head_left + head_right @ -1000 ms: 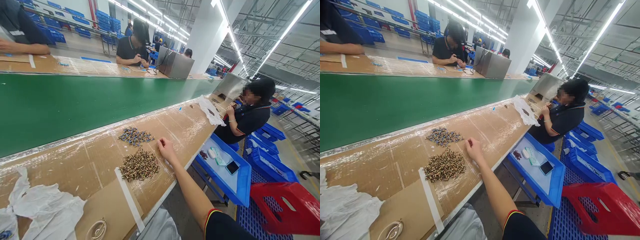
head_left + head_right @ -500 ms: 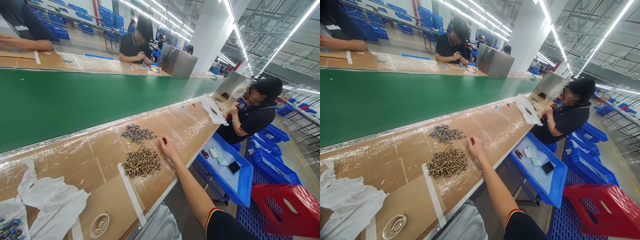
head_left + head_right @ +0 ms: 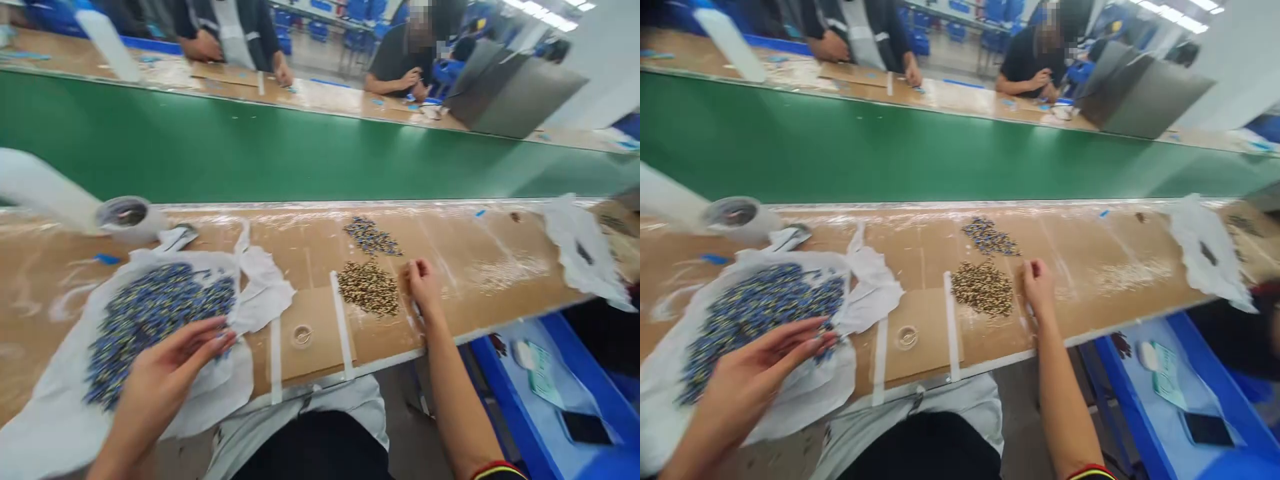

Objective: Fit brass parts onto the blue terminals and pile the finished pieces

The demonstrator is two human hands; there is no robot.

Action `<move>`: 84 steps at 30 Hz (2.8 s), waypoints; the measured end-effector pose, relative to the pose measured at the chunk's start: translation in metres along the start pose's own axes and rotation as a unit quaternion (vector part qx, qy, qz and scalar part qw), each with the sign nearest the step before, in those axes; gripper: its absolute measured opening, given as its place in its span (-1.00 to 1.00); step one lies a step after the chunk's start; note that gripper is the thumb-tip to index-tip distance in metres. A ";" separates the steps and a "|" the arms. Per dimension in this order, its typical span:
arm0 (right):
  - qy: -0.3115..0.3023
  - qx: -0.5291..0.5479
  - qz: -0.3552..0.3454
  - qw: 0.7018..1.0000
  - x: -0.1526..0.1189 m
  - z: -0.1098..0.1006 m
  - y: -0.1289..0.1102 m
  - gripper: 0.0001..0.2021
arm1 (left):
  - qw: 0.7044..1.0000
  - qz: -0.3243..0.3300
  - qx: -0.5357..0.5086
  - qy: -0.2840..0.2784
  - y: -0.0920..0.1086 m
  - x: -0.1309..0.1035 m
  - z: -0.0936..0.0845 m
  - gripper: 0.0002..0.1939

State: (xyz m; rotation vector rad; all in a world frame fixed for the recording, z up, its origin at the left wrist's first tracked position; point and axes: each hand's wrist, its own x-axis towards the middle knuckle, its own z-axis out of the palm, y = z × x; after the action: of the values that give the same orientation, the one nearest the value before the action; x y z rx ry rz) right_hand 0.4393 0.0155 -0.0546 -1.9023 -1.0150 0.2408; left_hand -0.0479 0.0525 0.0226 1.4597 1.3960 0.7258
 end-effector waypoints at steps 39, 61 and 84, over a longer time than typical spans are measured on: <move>0.015 -0.005 0.009 1.000 -0.002 -0.009 0.007 -0.58 | 0.928 0.268 0.236 -0.105 -0.012 -0.024 0.055 -0.76; -0.348 0.129 -0.058 0.927 -0.153 0.042 -0.128 -0.81 | 0.981 0.117 -0.093 -0.121 -0.001 -0.023 0.063 -0.91; -0.299 0.103 -0.174 0.932 -0.155 0.062 -0.149 -0.89 | 0.972 0.206 0.063 -0.091 -0.011 -0.021 0.068 -0.81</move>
State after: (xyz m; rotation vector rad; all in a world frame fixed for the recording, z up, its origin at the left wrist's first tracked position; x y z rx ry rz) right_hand 0.2251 -0.0252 -0.0048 -1.4454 -1.6394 0.7176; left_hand 0.0055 0.0152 -0.0086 1.8976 1.0236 0.7441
